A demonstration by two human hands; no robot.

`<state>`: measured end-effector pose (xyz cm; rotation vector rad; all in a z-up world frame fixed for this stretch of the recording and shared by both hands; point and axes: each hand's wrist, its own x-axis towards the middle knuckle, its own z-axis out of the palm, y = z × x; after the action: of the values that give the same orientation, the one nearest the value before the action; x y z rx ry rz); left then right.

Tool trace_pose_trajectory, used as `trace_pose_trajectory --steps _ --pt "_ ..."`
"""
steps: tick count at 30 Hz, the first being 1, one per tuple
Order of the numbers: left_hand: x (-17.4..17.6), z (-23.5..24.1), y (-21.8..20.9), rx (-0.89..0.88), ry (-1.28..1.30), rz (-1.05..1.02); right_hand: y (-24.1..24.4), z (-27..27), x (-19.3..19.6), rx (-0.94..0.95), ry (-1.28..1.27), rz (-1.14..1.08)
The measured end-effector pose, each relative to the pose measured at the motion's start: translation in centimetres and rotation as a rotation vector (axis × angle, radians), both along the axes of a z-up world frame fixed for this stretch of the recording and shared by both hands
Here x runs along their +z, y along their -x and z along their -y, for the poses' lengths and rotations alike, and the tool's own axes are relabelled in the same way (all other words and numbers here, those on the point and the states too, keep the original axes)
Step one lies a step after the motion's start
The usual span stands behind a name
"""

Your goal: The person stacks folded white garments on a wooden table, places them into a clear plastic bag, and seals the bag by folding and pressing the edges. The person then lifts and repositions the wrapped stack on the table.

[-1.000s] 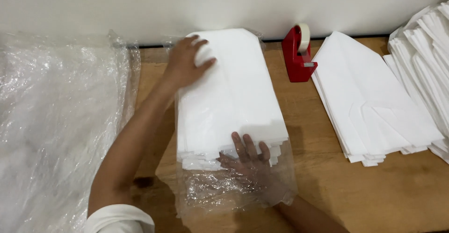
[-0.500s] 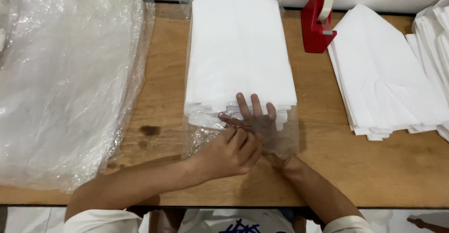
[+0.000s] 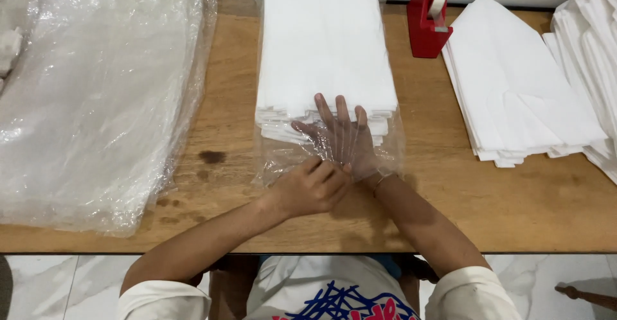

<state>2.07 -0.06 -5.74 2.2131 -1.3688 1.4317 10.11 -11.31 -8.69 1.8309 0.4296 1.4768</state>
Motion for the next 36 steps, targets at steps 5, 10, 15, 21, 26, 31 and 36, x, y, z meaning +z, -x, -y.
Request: trace_pose_trajectory --steps 5,10,15,21,26,31,36 --pt "3.3 -3.1 0.3 0.307 -0.029 0.021 -0.3 0.4 -1.9 0.235 -0.151 -0.281" --pt "4.7 -3.7 1.2 0.38 -0.059 0.081 -1.0 0.1 -1.8 0.387 -0.228 -0.369" --pt "1.5 -2.9 0.9 0.223 -0.066 0.109 -2.6 0.1 -4.0 0.387 -0.233 -0.223" --pt "3.1 -3.4 0.7 0.186 -0.037 0.11 -1.5 -1.2 0.6 0.455 -0.308 -0.133" --pt "3.1 -4.4 0.0 0.161 0.014 0.047 -0.6 -0.1 -0.2 0.461 -0.258 -0.416" --pt "0.3 -3.3 3.1 0.077 0.05 0.161 -0.5 0.1 1.8 0.385 -0.09 -0.329" --pt "3.2 -3.2 3.4 0.192 -0.189 -0.181 -0.6 0.0 0.6 0.442 -0.229 -0.503"
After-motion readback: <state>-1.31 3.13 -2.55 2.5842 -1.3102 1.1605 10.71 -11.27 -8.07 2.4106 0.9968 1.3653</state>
